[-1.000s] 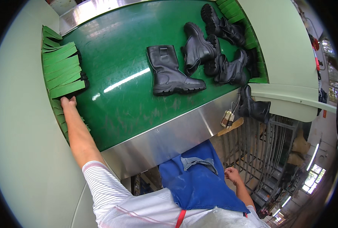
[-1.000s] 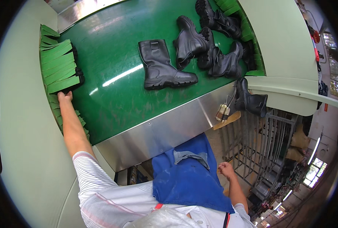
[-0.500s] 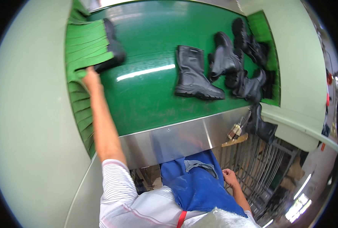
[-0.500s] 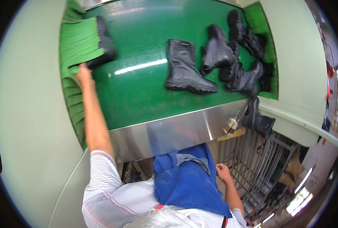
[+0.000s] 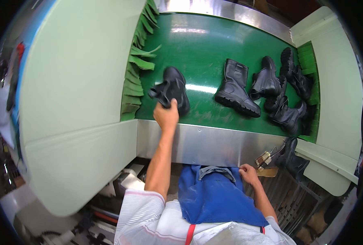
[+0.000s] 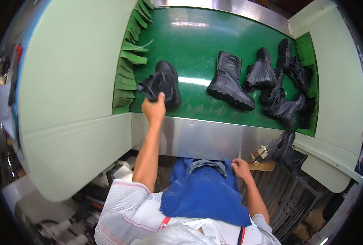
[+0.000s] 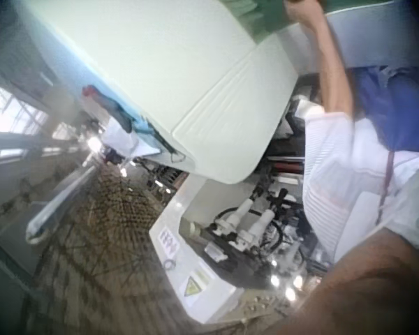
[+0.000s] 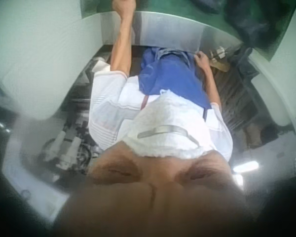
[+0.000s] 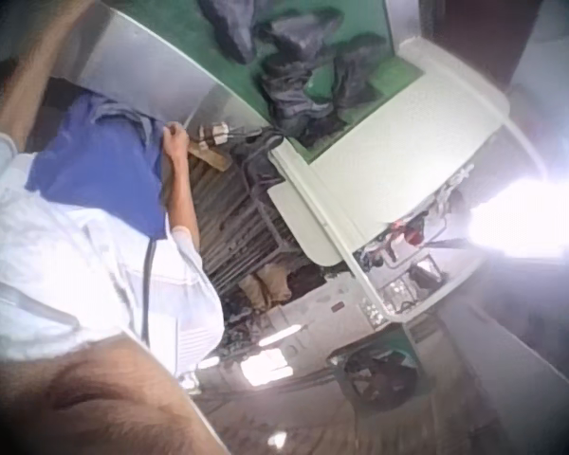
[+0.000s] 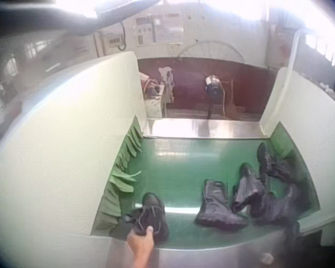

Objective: The person operates a footwear-molding machine to shape boots, placing rubber components into the mold, activating the press, and removing the finished boots to place them on a conveyor belt.

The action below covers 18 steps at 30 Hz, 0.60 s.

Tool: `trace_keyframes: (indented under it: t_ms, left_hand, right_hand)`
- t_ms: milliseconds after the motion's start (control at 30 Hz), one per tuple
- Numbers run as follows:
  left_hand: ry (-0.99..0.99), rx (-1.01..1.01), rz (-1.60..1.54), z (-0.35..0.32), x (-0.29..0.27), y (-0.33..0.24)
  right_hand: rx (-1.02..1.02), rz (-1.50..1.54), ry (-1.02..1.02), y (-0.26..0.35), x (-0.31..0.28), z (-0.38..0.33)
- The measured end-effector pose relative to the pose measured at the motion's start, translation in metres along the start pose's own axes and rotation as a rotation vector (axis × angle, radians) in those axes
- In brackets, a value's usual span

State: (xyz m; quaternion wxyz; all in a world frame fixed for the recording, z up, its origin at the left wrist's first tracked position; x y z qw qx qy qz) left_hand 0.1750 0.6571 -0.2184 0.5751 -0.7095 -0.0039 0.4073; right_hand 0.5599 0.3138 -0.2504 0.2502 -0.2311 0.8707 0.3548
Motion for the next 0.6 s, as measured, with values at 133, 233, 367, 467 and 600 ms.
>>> trace_keyframes:
  t_ms: [133,233,367,467,600]
  left_hand:
    - [0.035,-0.004,0.066,-0.122,-0.065,0.006]
    - [0.129,0.036,0.117,-0.211,-0.094,0.002]
    - [0.269,0.163,0.067,-0.293,-0.105,0.003]
    - [0.473,0.252,0.122,-0.336,-0.101,0.003]
    - [0.856,0.065,0.223,-0.349,-0.113,-0.013]
  right_hand:
    - [-0.197,-0.035,0.024,0.018,-0.01,0.033]
    - [-0.339,-0.044,0.057,0.083,-0.037,0.04]
    - [-0.561,0.098,0.236,0.155,-0.063,0.005]
    - [-0.673,-0.045,0.269,0.175,-0.06,-0.029]
    - [-0.795,-0.267,0.079,0.157,-0.037,-0.035]
Point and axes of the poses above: each hand's wrist, its own z-axis towards the middle knuckle, its own x-axis out of the palm, y = z × x, the point moved 1 cm from there along z, towards the middle knuckle, and after that the axes turned 6 degrees about -y, right-handed, at the moved point
